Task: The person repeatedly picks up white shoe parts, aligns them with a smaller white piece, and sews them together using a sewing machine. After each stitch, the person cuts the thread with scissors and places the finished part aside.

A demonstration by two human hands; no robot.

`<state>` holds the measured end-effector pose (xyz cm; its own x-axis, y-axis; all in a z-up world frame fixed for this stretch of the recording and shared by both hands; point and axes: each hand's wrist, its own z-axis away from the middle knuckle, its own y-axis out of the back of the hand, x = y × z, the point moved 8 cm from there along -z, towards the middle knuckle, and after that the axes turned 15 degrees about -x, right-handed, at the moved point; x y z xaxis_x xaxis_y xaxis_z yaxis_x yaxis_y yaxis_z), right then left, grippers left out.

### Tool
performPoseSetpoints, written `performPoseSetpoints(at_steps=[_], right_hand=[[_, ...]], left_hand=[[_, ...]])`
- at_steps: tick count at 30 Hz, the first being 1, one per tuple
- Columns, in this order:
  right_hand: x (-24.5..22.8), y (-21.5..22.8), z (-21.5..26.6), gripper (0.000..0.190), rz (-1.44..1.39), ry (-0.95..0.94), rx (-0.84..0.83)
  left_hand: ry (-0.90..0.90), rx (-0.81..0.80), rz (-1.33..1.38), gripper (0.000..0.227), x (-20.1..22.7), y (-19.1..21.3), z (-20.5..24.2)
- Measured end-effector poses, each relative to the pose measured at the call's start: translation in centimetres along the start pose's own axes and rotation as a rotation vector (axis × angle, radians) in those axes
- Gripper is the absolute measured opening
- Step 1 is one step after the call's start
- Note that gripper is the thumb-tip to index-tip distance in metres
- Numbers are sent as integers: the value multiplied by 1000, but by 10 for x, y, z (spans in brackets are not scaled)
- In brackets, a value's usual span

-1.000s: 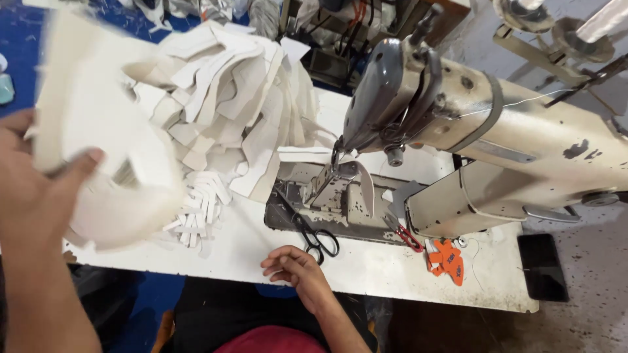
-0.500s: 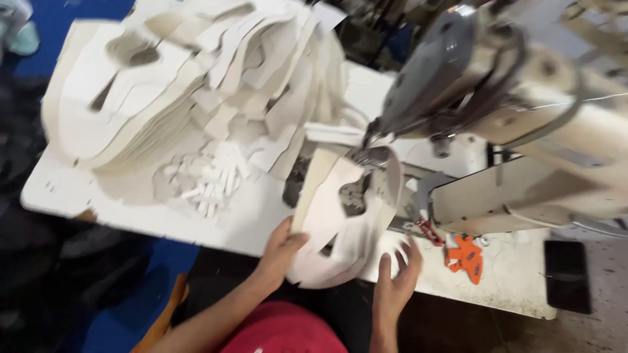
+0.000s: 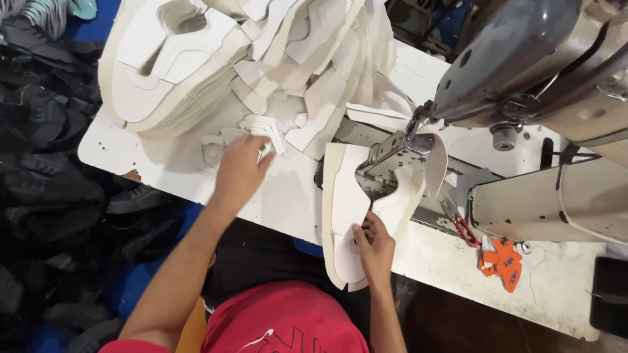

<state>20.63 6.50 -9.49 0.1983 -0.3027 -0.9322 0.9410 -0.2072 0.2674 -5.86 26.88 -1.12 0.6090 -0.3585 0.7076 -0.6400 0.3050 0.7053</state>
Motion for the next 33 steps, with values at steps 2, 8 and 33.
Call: performPoseSetpoints(at_steps=[2, 8, 33], right_hand=[[4, 0, -1, 39, -96, -1, 1], [12, -1, 2, 36, -140, 34, 31], [-2, -1, -3, 51, -244, -26, -263]], left_hand=[[-71, 90, -185, 24, 4, 16, -17], [344, 2, -511, 45, -35, -21, -52], [16, -468, 467, 19, 66, -153, 44]])
